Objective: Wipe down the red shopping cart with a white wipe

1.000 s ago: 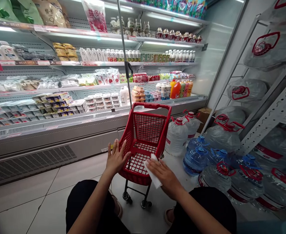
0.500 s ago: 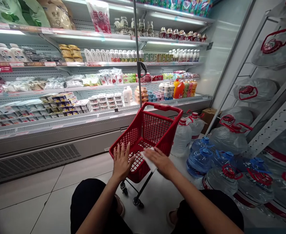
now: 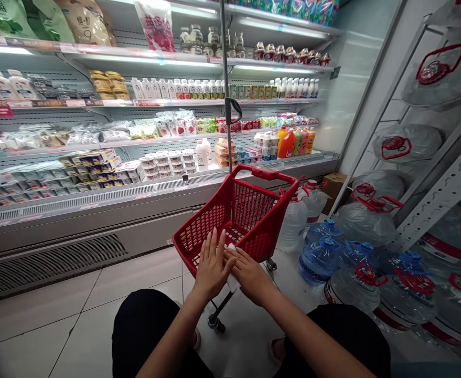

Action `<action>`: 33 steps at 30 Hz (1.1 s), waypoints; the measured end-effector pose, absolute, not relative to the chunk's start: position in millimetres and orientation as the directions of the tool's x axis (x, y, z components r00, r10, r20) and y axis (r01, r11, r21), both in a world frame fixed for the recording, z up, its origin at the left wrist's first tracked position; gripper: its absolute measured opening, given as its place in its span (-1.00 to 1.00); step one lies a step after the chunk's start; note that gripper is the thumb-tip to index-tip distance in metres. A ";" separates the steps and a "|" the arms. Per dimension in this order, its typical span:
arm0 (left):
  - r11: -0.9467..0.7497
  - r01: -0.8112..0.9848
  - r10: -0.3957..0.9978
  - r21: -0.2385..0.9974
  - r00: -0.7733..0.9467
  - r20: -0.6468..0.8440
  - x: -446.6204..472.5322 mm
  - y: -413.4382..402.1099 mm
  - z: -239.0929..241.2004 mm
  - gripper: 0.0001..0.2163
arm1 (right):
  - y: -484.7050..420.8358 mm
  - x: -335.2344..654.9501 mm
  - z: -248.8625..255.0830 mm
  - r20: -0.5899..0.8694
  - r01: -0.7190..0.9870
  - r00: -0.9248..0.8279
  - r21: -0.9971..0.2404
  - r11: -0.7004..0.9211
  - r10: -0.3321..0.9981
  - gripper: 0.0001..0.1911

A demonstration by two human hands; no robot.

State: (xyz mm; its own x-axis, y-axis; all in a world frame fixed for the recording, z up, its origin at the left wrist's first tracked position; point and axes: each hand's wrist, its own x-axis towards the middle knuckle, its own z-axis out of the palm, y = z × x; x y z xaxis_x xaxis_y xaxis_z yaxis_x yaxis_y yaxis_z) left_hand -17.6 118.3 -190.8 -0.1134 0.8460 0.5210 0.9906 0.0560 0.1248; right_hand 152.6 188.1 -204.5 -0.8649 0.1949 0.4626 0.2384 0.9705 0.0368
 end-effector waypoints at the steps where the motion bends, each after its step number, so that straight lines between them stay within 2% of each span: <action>1: 0.034 0.993 0.847 0.117 -0.091 0.524 -13.6 116.5 -191.1 -0.24 | 190.9 152.5 -203.7 0.468 0.229 -0.865 0.044 0.972 0.182 -0.05; 3: 0.006 0.995 0.846 0.098 -0.058 0.530 -13.5 112.8 -191.9 -0.21 | 209.3 160.3 -200.2 0.481 0.243 -0.857 0.064 0.968 0.183 -0.11; 6: -0.021 0.998 0.845 0.067 -0.018 0.534 -25.7 108.8 -191.3 -0.21 | 257.7 186.5 -191.7 0.495 0.347 -0.828 0.082 0.934 0.264 -0.14; 10: -0.049 0.999 0.851 0.023 0.030 0.524 -41.8 107.3 -187.8 -0.31 | 313.2 218.1 -180.2 0.539 0.516 -0.739 0.065 0.854 0.405 -0.14; 12: -0.044 0.999 0.858 0.011 0.032 0.513 -46.0 107.6 -186.3 -0.37 | 317.5 219.4 -178.8 0.557 0.550 -0.707 0.048 0.834 0.435 -0.12; 15: -0.031 0.999 0.870 0.008 0.023 0.493 -50.6 107.8 -184.9 -0.42 | 292.9 203.0 -184.4 0.550 0.497 -0.738 0.050 0.867 0.391 -0.10; 20: -0.042 0.999 0.884 -0.007 0.040 0.466 -64.2 104.4 -182.4 -0.48 | 260.2 183.5 -189.1 0.491 0.375 -0.829 0.129 0.918 0.269 -0.13; 27: -0.036 0.999 0.880 -0.019 0.041 0.473 -84.1 102.1 -179.1 -0.53 | 330.8 254.4 -151.3 0.581 0.664 -0.677 0.218 0.716 0.451 -0.17; 33: 0.006 1.000 0.875 -0.003 -0.004 0.485 -81.1 102.7 -178.7 -0.53 | 324.2 261.0 -152.7 0.633 0.747 -0.589 0.188 0.638 0.502 -0.22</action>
